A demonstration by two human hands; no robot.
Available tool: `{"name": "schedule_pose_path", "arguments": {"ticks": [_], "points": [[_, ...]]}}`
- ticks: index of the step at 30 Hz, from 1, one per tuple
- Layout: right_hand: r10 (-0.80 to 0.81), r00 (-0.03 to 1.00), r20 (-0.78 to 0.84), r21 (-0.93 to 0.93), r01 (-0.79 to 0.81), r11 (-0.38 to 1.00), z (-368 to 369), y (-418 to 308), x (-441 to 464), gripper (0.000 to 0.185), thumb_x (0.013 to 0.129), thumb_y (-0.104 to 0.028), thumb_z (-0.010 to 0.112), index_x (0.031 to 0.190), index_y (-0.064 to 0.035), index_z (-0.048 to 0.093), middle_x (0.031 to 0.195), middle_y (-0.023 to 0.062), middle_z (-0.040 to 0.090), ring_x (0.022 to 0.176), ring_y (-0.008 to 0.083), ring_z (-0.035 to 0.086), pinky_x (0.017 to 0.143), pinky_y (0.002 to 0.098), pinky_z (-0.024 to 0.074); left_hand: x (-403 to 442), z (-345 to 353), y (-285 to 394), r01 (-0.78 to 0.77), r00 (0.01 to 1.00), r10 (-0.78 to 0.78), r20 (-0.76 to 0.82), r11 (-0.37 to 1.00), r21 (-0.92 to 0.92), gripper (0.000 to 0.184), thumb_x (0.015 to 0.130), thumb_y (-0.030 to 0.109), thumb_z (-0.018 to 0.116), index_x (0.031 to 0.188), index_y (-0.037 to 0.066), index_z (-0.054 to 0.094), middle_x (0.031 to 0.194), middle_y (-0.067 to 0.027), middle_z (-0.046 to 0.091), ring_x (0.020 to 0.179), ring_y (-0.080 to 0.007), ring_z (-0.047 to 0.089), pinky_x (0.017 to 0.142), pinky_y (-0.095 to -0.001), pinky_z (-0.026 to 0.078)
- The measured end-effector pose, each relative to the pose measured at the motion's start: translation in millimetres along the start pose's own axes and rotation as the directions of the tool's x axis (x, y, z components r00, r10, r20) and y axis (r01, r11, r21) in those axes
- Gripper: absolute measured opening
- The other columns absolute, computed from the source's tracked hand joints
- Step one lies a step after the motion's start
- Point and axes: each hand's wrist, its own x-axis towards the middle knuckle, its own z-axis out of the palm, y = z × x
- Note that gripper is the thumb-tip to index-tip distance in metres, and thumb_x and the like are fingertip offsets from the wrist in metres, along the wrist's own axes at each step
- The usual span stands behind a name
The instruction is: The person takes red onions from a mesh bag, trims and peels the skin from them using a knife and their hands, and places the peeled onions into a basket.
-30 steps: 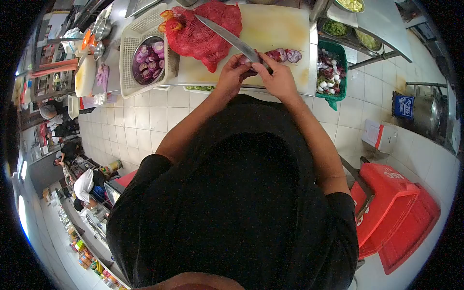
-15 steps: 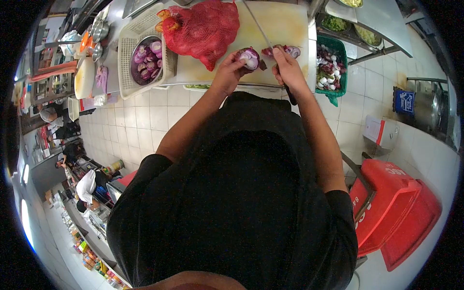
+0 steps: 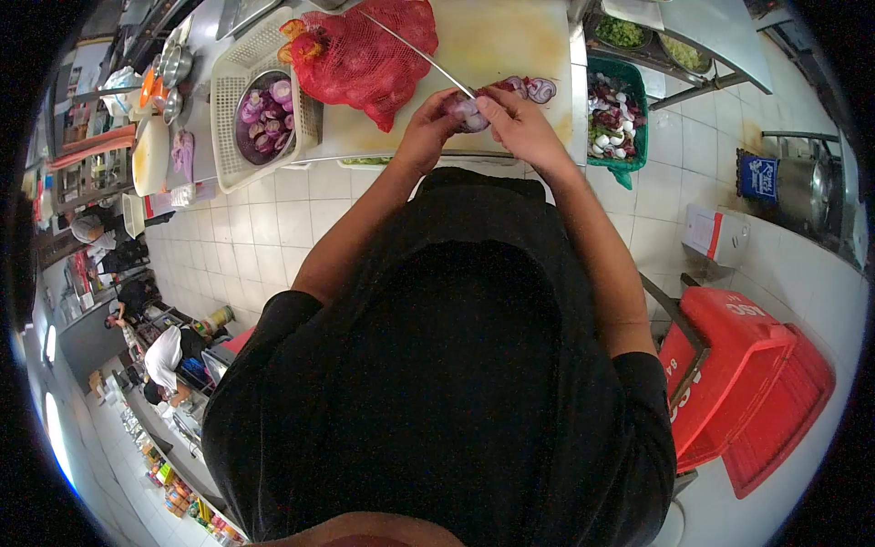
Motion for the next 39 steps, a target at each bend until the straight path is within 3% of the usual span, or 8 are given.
{"name": "schedule_pose_path", "arguments": {"ticks": [3, 6, 12, 18, 24, 27, 32, 39], "points": [[0.005, 0.999, -0.033, -0.028, -0.006, 1.0, -3.3, 12.1, 4.5, 0.05, 0.099, -0.045, 0.057, 0.123, -0.0022, 0.065, 0.072, 0.0012, 0.055, 0.06, 0.0078, 0.05, 0.052, 0.0245, 0.0403, 3.3, -3.6, -4.3, -0.02, 1.0, 0.02, 0.005, 0.999, 0.038, 0.044, 0.089, -0.002, 0.062, 0.132, 0.003, 0.054, 0.116, -0.0087, 0.061, 0.102, -0.0179, 0.061, 0.089, -0.0325, 0.052], [0.242, 0.969, -0.038, 0.026, -0.241, 0.97, -11.4, 21.3, 9.3, 0.051, 0.098, -0.05, 0.056, 0.117, -0.0046, 0.069, 0.066, 0.0008, 0.053, 0.051, 0.0078, 0.047, 0.044, 0.0252, 0.0364, 1.3, -5.7, -6.1, -0.03, 1.0, 0.029, 0.011, 0.997, 0.07, 0.044, 0.089, -0.002, 0.062, 0.131, 0.003, 0.055, 0.115, -0.0078, 0.061, 0.102, -0.0168, 0.06, 0.089, -0.0317, 0.051], [0.259, 0.951, -0.168, 0.1, -0.245, 0.964, -20.5, 36.7, 17.3, 0.048, 0.099, -0.053, 0.052, 0.105, -0.0064, 0.061, 0.064, -0.0006, 0.047, 0.045, 0.0058, 0.038, 0.039, 0.0235, 0.0283, 5.8, -9.0, -5.9, 0.034, 0.997, -0.045, -0.055, 0.982, -0.185, 0.04, 0.09, 0.001, 0.061, 0.129, 0.002, 0.053, 0.118, -0.0109, 0.06, 0.108, -0.0225, 0.061, 0.092, -0.0391, 0.054], [0.143, 0.964, -0.225, 0.148, -0.112, 0.983, -11.1, 29.0, 19.6, 0.048, 0.101, -0.049, 0.052, 0.12, -0.0047, 0.055, 0.067, 0.0011, 0.049, 0.046, 0.0061, 0.038, 0.04, 0.023, 0.0287, 10.6, -11.6, 6.3, 0.076, 0.995, -0.096, -0.027, 0.906, -0.417, 0.04, 0.094, 0.005, 0.055, 0.132, -0.001, 0.045, 0.123, -0.0144, 0.058, 0.109, -0.029, 0.063, 0.092, -0.0452, 0.056], [0.146, 0.962, -0.232, 0.105, -0.125, 0.987, -8.0, 15.3, 13.2, 0.049, 0.102, -0.045, 0.051, 0.132, -0.0062, 0.053, 0.068, 0.0004, 0.049, 0.047, 0.0056, 0.039, 0.041, 0.0221, 0.0299, 15.9, -15.1, 6.4, 0.097, 0.991, -0.13, -0.034, 0.867, -0.489, 0.042, 0.094, 0.006, 0.054, 0.135, 0.004, 0.044, 0.126, -0.0131, 0.057, 0.112, -0.0289, 0.061, 0.093, -0.0475, 0.056], [0.032, 0.984, -0.177, 0.148, -0.006, 0.989, -2.6, 14.3, 9.5, 0.054, 0.1, -0.048, 0.054, 0.134, -0.0065, 0.053, 0.067, 0.001, 0.052, 0.05, 0.0068, 0.044, 0.041, 0.0235, 0.0324, 16.9, -15.9, 8.6, 0.088, 0.994, -0.107, -0.013, 0.875, -0.476, 0.042, 0.094, 0.005, 0.054, 0.135, 0.006, 0.045, 0.126, -0.0122, 0.057, 0.113, -0.0287, 0.06, 0.094, -0.0484, 0.055], [-0.037, 0.995, -0.095, 0.172, 0.053, 0.984, 9.2, 9.7, 9.9, 0.056, 0.098, -0.036, 0.063, 0.133, 0.0064, 0.051, 0.082, 0.004, 0.059, 0.069, 0.0088, 0.053, 0.061, 0.0239, 0.0446, 17.1, -9.4, 15.8, 0.06, 0.998, -0.045, 0.042, 0.872, -0.486, 0.043, 0.093, 0.006, 0.055, 0.135, 0.006, 0.046, 0.125, -0.0115, 0.058, 0.112, -0.0272, 0.06, 0.095, -0.0458, 0.054], [-0.195, 0.977, -0.087, 0.017, 0.197, 0.98, 19.4, 20.9, 18.1, 0.055, 0.098, -0.038, 0.063, 0.133, 0.0033, 0.054, 0.086, 0.0048, 0.064, 0.073, 0.0084, 0.054, 0.066, 0.0257, 0.0468, 17.9, -2.6, 18.5, 0.013, 0.999, 0.012, 0.049, 0.88, -0.474, 0.045, 0.093, 0.008, 0.056, 0.136, 0.007, 0.046, 0.124, -0.0114, 0.058, 0.112, -0.0266, 0.061, 0.094, -0.0444, 0.054]]}}
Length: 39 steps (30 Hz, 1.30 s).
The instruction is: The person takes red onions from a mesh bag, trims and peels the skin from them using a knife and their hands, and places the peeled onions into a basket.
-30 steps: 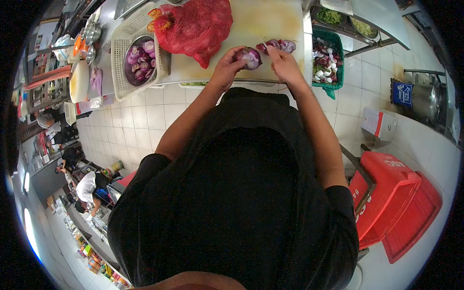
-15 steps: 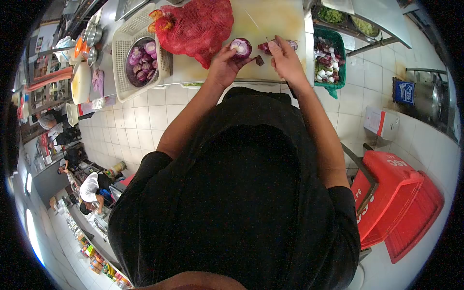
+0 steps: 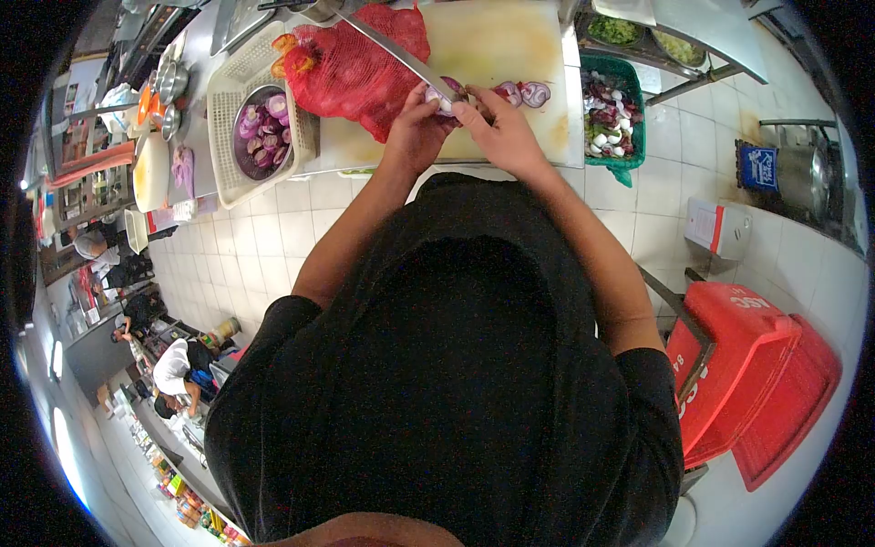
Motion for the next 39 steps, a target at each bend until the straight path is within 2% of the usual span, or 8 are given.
{"name": "schedule_pose_path", "arguments": {"ticks": [3, 6, 9, 15, 24, 30, 36, 39], "points": [[0.041, 0.999, 0.011, 0.03, -0.041, 0.999, -1.7, -0.7, -0.1, 0.051, 0.098, -0.037, 0.062, 0.13, 0.0024, 0.057, 0.089, 0.0049, 0.065, 0.075, 0.0081, 0.055, 0.068, 0.0254, 0.0466, -0.9, 0.8, 0.2, -0.003, 1.0, 0.003, -0.015, 0.999, 0.045, 0.049, 0.095, 0.007, 0.053, 0.142, 0.01, 0.042, 0.13, -0.0116, 0.056, 0.117, -0.0293, 0.057, 0.098, -0.0493, 0.049], [0.01, 1.0, -0.014, 0.049, -0.01, 0.999, -3.0, -0.4, 1.3, 0.046, 0.1, -0.039, 0.059, 0.123, 0.0005, 0.063, 0.08, 0.002, 0.062, 0.066, 0.0075, 0.053, 0.058, 0.0243, 0.044, -0.7, -0.6, -1.4, -0.013, 1.0, 0.014, -0.028, 0.999, 0.049, 0.047, 0.095, 0.005, 0.053, 0.141, 0.011, 0.043, 0.129, -0.0121, 0.056, 0.117, -0.0304, 0.057, 0.098, -0.0499, 0.049], [0.357, 0.933, 0.035, 0.213, -0.356, 0.91, -14.8, -15.9, -3.7, 0.043, 0.101, -0.043, 0.055, 0.115, -0.004, 0.067, 0.071, -0.0003, 0.056, 0.054, 0.0071, 0.047, 0.046, 0.0241, 0.0374, -0.6, -0.9, -1.1, -0.009, 1.0, 0.01, -0.019, 0.997, 0.07, 0.046, 0.095, 0.005, 0.055, 0.139, 0.01, 0.044, 0.129, -0.013, 0.055, 0.116, -0.0314, 0.057, 0.099, -0.0516, 0.05], [0.399, 0.914, -0.08, 0.294, -0.36, 0.885, -27.1, 0.1, 1.5, 0.045, 0.101, -0.047, 0.054, 0.119, -0.0072, 0.064, 0.066, 0.0003, 0.052, 0.047, 0.008, 0.043, 0.04, 0.0244, 0.0322, -0.1, 3.2, -1.3, 0.024, 0.998, -0.025, -0.052, 1.0, -0.02, 0.041, 0.092, 0.003, 0.057, 0.132, 0.008, 0.047, 0.124, -0.0133, 0.057, 0.113, -0.0298, 0.06, 0.096, -0.0476, 0.053], [0.181, 0.983, -0.015, 0.241, -0.172, 0.955, -21.0, -13.3, -7.1, 0.052, 0.1, -0.039, 0.057, 0.136, -0.0033, 0.044, 0.077, 0.0028, 0.055, 0.058, 0.0077, 0.048, 0.046, 0.0227, 0.0352, 1.3, -6.4, 2.0, 0.149, 0.989, -0.147, 0.028, 0.968, -0.201, 0.035, 0.094, 0.021, 0.057, 0.127, 0.008, 0.052, 0.12, -0.013, 0.061, 0.106, -0.0284, 0.061, 0.09, -0.0414, 0.054], [0.142, 0.989, -0.035, 0.23, -0.13, 0.964, -19.4, -17.9, -13.6, 0.045, 0.104, -0.038, 0.051, 0.133, -0.0041, 0.046, 0.075, 0.002, 0.052, 0.057, 0.0062, 0.044, 0.048, 0.0214, 0.0328, 0.5, -10.8, 1.9, 0.193, 0.98, -0.171, 0.098, 0.932, -0.305, 0.038, 0.095, 0.027, 0.057, 0.125, 0.002, 0.056, 0.118, -0.0215, 0.063, 0.094, -0.0273, 0.066, 0.084, -0.0352, 0.057], [-0.005, 0.993, -0.114, 0.215, 0.03, 0.976, -16.3, -8.0, -14.9, 0.043, 0.105, -0.038, 0.049, 0.135, -0.0082, 0.046, 0.075, 0.0013, 0.052, 0.055, 0.0054, 0.043, 0.048, 0.0205, 0.0322, -7.3, 1.0, 7.2, 0.25, 0.968, -0.238, 0.076, 0.91, -0.332, 0.034, 0.098, 0.029, 0.052, 0.126, 0.009, 0.054, 0.11, -0.0196, 0.066, 0.078, -0.0215, 0.063, 0.066, -0.0297, 0.052], [-0.024, 0.997, -0.076, 0.212, 0.04, 0.976, -22.1, -7.6, -14.3, 0.039, 0.103, -0.034, 0.055, 0.125, -0.0021, 0.054, 0.084, 0.0005, 0.056, 0.069, 0.0065, 0.049, 0.056, 0.0224, 0.0399, -9.2, 0.4, 7.7, 0.245, 0.969, -0.235, 0.071, 0.922, -0.301, 0.041, 0.097, 0.033, 0.054, 0.127, 0.006, 0.055, 0.117, -0.022, 0.064, 0.076, -0.0219, 0.059, 0.065, -0.029, 0.049]]}}
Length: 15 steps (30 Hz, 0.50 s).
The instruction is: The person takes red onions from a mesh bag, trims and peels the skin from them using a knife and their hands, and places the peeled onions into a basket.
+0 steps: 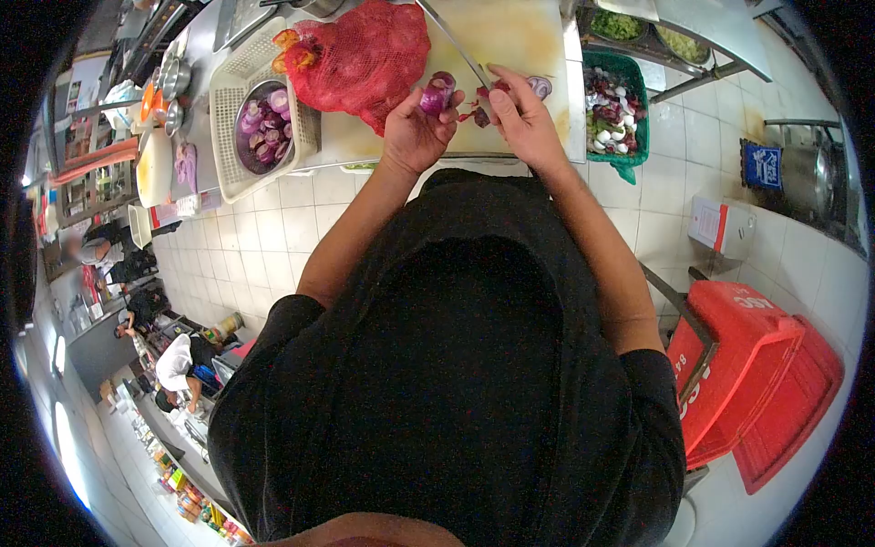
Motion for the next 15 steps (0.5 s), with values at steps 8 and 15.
{"name": "schedule_pose_path", "arguments": {"ticks": [8, 15], "points": [[0.324, 0.941, -0.095, -0.129, -0.334, 0.934, -10.8, 15.1, 3.2, 0.047, 0.102, -0.043, 0.053, 0.124, -0.0032, 0.064, 0.067, -0.0012, 0.052, 0.061, 0.0073, 0.048, 0.056, 0.0241, 0.0395, -1.3, 9.5, -2.5, -0.149, 0.984, 0.173, -0.051, 0.937, 0.317, 0.042, 0.098, 0.02, 0.053, 0.138, 0.011, 0.044, 0.117, -0.0124, 0.062, 0.084, -0.025, 0.065, 0.064, -0.0334, 0.051], [0.009, 0.998, -0.062, -0.149, -0.018, 0.989, 14.5, 3.8, 0.8, 0.065, 0.095, -0.045, 0.063, 0.131, 0.0085, 0.054, 0.082, 0.0101, 0.064, 0.069, 0.0123, 0.057, 0.064, 0.027, 0.048, 3.0, 12.3, -11.0, -0.292, 0.927, 0.373, -0.046, 0.791, 0.538, 0.045, 0.095, 0.007, 0.057, 0.138, 0.009, 0.043, 0.12, -0.0109, 0.06, 0.098, -0.0237, 0.065, 0.075, -0.0361, 0.055]]}}
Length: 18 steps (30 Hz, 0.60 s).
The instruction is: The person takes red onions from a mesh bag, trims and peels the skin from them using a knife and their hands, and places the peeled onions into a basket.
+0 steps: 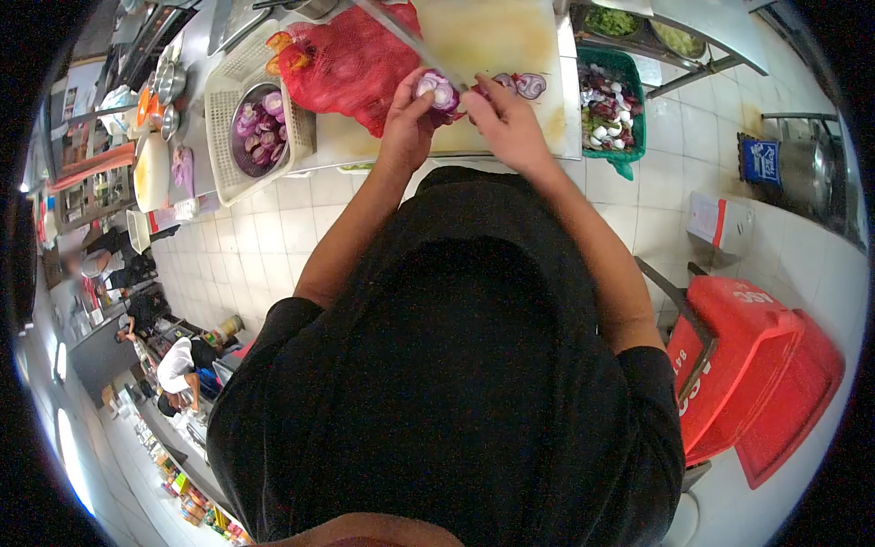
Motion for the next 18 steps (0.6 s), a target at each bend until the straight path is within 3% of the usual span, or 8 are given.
{"name": "schedule_pose_path", "arguments": {"ticks": [3, 6, 7, 12, 15, 18], "points": [[-0.008, 0.999, 0.037, -0.218, 0.016, 0.976, 5.3, -8.6, -0.2, 0.077, 0.089, -0.049, 0.07, 0.134, 0.01, 0.049, 0.096, 0.02, 0.067, 0.081, 0.0218, 0.065, 0.075, 0.0327, 0.0522, 0.2, 6.8, -1.7, -0.027, 0.999, 0.028, -0.026, 0.998, 0.05, 0.044, 0.093, 0.002, 0.059, 0.134, 0.008, 0.044, 0.117, -0.0096, 0.06, 0.1, -0.0209, 0.064, 0.08, -0.0349, 0.055], [-0.105, 0.994, 0.012, -0.324, 0.103, 0.941, 10.7, -15.8, 0.8, 0.083, 0.084, -0.053, 0.073, 0.135, 0.0095, 0.049, 0.101, 0.0264, 0.067, 0.092, 0.032, 0.068, 0.081, 0.0388, 0.0528, -2.1, 13.1, -1.9, -0.116, 0.992, 0.118, -0.033, 0.991, 0.06, 0.04, 0.092, -0.001, 0.059, 0.13, 0.007, 0.046, 0.113, -0.008, 0.061, 0.097, -0.0178, 0.063, 0.08, -0.0323, 0.053], [-0.072, 0.997, 0.015, -0.329, 0.073, 0.942, 11.0, -15.7, 1.5, 0.081, 0.084, -0.054, 0.072, 0.133, 0.0081, 0.051, 0.108, 0.029, 0.066, 0.101, 0.0379, 0.067, 0.086, 0.0421, 0.0521, -1.1, 11.9, -1.9, -0.12, 0.993, 0.121, -0.016, 0.99, 0.08, 0.039, 0.092, -0.002, 0.059, 0.129, 0.007, 0.047, 0.112, -0.0076, 0.061, 0.097, -0.017, 0.063, 0.079, -0.0318, 0.053], [-0.092, 0.995, 0.033, -0.446, 0.096, 0.89, 10.1, -20.9, 3.6, 0.074, 0.085, -0.052, 0.072, 0.129, 0.0047, 0.054, 0.103, 0.0271, 0.067, 0.094, 0.039, 0.068, 0.081, 0.0425, 0.0532, -1.7, 8.5, -2.3, -0.125, 0.992, 0.125, 0.002, 0.988, 0.096, 0.037, 0.091, -0.003, 0.059, 0.126, 0.007, 0.048, 0.109, -0.0064, 0.061, 0.093, -0.0143, 0.061, 0.075, -0.0302, 0.051], [-0.106, 0.994, 0.032, -0.428, 0.109, 0.897, 9.8, -18.3, 4.8, 0.069, 0.085, -0.049, 0.072, 0.127, 0.0029, 0.056, 0.098, 0.0254, 0.068, 0.087, 0.0386, 0.069, 0.077, 0.0418, 0.054, -0.2, 1.9, -3.5, -0.089, 0.996, 0.085, 0.037, 0.99, 0.108, 0.042, 0.095, -0.003, 0.053, 0.135, 0.008, 0.046, 0.122, -0.0073, 0.061, 0.109, -0.0204, 0.062, 0.093, -0.0367, 0.053], [-0.132, 0.991, 0.032, -0.373, 0.134, 0.918, 10.3, -13.6, 6.8, 0.064, 0.086, -0.046, 0.073, 0.126, 0.0012, 0.057, 0.095, 0.024, 0.069, 0.082, 0.0365, 0.07, 0.073, 0.04, 0.0544, -1.7, 6.5, -0.5, -0.059, 0.998, 0.059, 0.01, 0.995, 0.076, 0.042, 0.096, -0.003, 0.053, 0.136, 0.009, 0.045, 0.122, -0.0077, 0.06, 0.11, -0.0207, 0.062, 0.093, -0.0372, 0.053]]}}
